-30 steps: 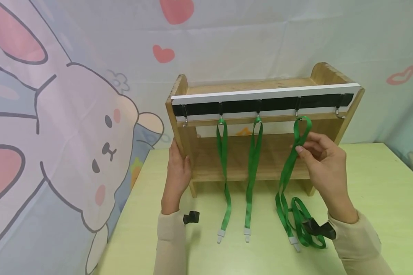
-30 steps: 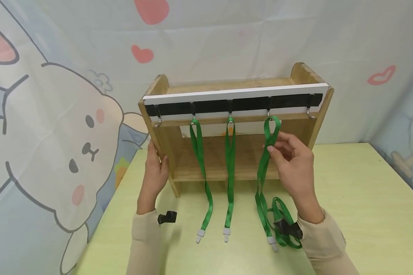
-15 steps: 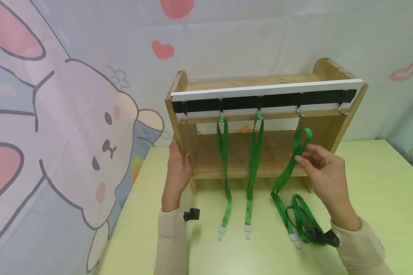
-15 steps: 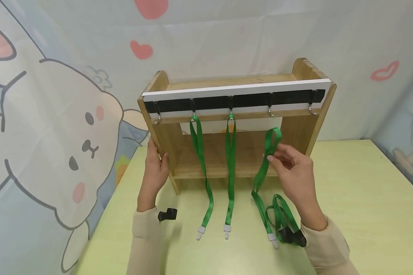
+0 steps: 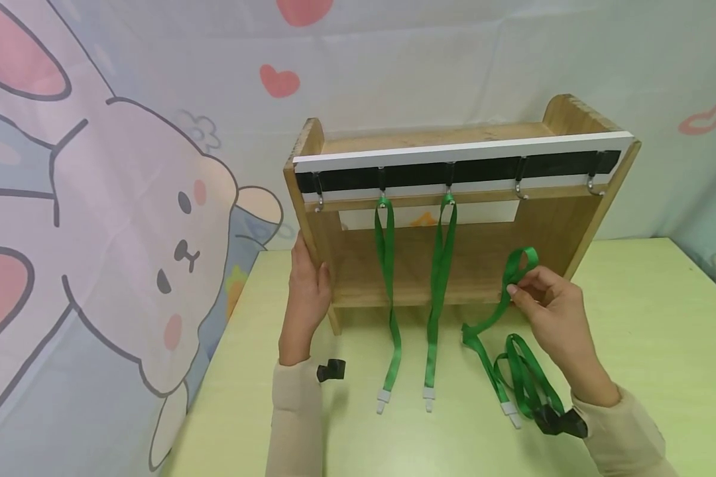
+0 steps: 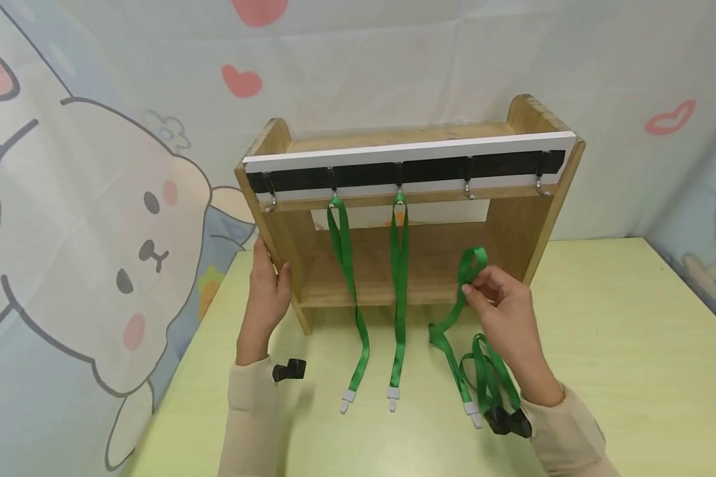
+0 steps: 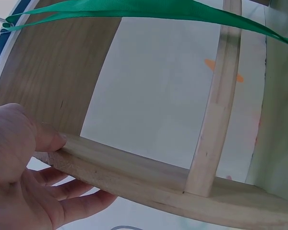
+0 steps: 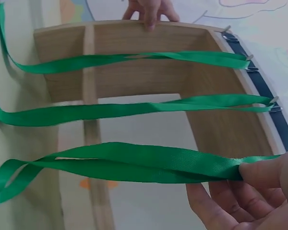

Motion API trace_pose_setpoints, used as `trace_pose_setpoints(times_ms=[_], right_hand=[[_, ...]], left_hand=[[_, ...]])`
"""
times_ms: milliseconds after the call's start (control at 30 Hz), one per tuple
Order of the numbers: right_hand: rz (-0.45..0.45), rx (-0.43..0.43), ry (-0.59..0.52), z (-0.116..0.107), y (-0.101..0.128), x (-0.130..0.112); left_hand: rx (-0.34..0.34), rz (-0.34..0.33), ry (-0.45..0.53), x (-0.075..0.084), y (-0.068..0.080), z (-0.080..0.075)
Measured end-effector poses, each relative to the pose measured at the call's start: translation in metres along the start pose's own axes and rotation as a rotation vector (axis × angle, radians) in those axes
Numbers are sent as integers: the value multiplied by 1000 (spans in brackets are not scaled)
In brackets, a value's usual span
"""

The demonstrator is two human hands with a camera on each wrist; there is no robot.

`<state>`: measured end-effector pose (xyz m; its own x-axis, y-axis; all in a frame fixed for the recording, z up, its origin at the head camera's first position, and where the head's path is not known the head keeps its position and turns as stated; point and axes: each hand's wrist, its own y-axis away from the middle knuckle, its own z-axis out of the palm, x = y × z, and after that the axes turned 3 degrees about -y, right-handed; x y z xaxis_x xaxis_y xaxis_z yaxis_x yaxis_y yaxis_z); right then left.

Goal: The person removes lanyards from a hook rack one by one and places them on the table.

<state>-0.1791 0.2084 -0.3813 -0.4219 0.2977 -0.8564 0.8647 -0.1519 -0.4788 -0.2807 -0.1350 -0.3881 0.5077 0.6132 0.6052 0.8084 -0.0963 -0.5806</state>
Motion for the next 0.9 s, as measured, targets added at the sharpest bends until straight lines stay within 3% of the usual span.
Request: trace_pose_setpoints(times_ms=[367,667,900], right_hand=[[63,-118,-112,2,13,22],[105,-194,-19,6,22,34],[158,-268,-43,9,30,42]], left_hand=[[-9,-18,-6,0,-2,0],[-17,-30,-2,-2,-1,1],[-11,-13,-3,-2,1,1]])
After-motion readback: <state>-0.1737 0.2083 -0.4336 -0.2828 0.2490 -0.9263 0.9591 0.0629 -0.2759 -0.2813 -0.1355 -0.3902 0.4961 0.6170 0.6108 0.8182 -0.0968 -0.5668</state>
